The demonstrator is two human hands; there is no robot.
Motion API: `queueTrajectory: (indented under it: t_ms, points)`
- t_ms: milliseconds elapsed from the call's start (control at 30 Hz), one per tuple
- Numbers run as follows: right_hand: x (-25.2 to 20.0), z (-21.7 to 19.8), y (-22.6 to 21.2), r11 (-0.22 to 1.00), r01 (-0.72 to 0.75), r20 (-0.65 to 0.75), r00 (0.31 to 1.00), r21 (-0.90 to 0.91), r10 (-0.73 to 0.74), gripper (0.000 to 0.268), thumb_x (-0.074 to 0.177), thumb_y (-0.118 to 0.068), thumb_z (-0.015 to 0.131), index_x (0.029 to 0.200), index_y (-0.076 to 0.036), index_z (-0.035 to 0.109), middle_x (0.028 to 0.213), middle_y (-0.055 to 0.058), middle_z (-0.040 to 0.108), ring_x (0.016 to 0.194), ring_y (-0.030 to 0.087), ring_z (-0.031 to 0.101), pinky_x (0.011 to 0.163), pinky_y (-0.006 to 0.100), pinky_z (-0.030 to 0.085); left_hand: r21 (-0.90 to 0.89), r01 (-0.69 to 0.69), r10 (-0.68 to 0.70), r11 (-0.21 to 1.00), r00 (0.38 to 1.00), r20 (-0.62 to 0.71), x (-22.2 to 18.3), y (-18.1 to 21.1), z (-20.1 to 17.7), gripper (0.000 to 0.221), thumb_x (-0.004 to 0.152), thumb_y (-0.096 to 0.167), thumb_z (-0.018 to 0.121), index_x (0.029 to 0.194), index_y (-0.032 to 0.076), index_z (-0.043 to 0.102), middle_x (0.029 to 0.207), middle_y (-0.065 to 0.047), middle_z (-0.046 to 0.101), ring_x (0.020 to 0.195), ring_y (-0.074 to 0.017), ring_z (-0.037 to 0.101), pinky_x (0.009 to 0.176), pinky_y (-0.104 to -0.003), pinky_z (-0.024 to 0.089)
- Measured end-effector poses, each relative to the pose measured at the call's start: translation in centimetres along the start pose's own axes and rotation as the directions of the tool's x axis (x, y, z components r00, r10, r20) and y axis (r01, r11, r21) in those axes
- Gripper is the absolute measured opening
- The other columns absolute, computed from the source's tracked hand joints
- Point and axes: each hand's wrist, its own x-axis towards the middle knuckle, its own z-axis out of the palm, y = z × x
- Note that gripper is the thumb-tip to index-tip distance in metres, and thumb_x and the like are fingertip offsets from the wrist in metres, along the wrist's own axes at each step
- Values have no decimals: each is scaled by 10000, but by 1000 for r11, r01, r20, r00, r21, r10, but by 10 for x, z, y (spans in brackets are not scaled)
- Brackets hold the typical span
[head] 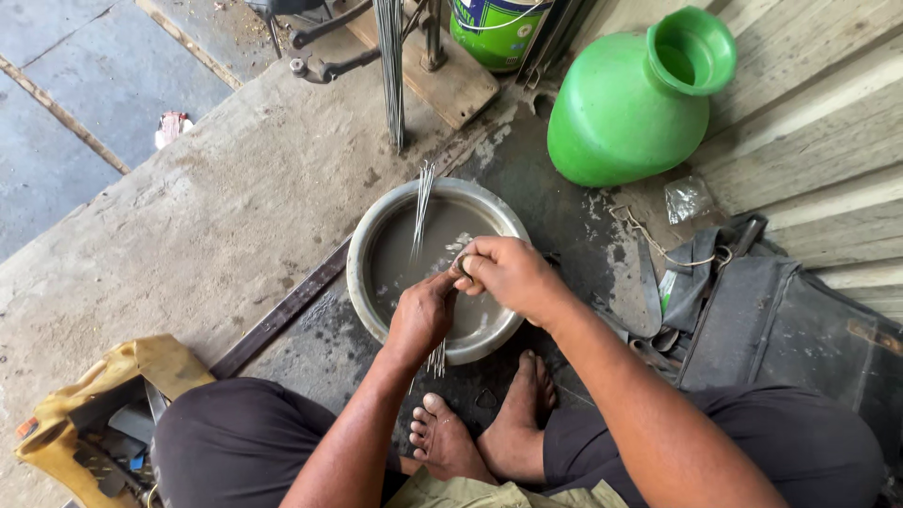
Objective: The person cleans metal spokes by dipping a bundle into a bowl of liquid and handling them individually by hand.
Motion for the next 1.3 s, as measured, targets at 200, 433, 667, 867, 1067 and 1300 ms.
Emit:
queueTrajectory:
  t_ms: [200,433,667,867,1067,1300]
  points:
    - [-11,17,-14,981,54,-108,991,-187,-75,163,971,-94,559,949,22,671,858,77,772,777,115,772,695,274,640,32,20,-21,999,1000,18,-8,-13,5,200,900,51,623,1079,53,711,983,-190,719,927,-409,694,787,-457,559]
    - [-28,11,-68,962,61,-178,978,-267,-111,127,979,-81,580,956,-20,688,833,54,770,724,105,751,666,264,641,43,-30,28,999,998,50,-7,-12,8,188,882,33,648,1053,52,723,984,-163,734,934,-390,703,795,-438,567]
    - [-52,-13,-144,915,267,-156,933,-302,-324,147,1028,-66,554,953,-16,671,884,57,765,764,103,752,678,259,653,27,24,-23,999,1000,-20,-3,-8,2,133,922,93,662,1023,65,742,1003,-170,744,903,-379,719,789,-433,574]
    - [-17,-17,-81,792,270,-365,774,-548,-517,90,1001,-35,596,986,-12,681,900,111,740,774,193,744,682,336,591,213,299,-271,930,951,-150,4,-48,-15,176,908,105,620,1015,94,759,938,-210,742,877,-417,711,787,-494,553]
    - [19,-3,78,664,8,-254,920,-748,-297,168,885,-153,682,1036,-128,752,825,190,715,788,406,701,730,480,570,507,427,-499,749,867,7,25,-128,6,212,918,138,552,927,62,750,957,-225,737,919,-417,718,840,-502,567]
    - [30,12,157,545,-58,-116,990,-836,-74,201,898,-130,596,1056,-136,719,938,164,691,898,387,697,784,492,562,464,431,-403,774,900,-163,20,-141,23,263,998,116,482,957,15,721,1016,-236,730,910,-437,704,811,-525,555]
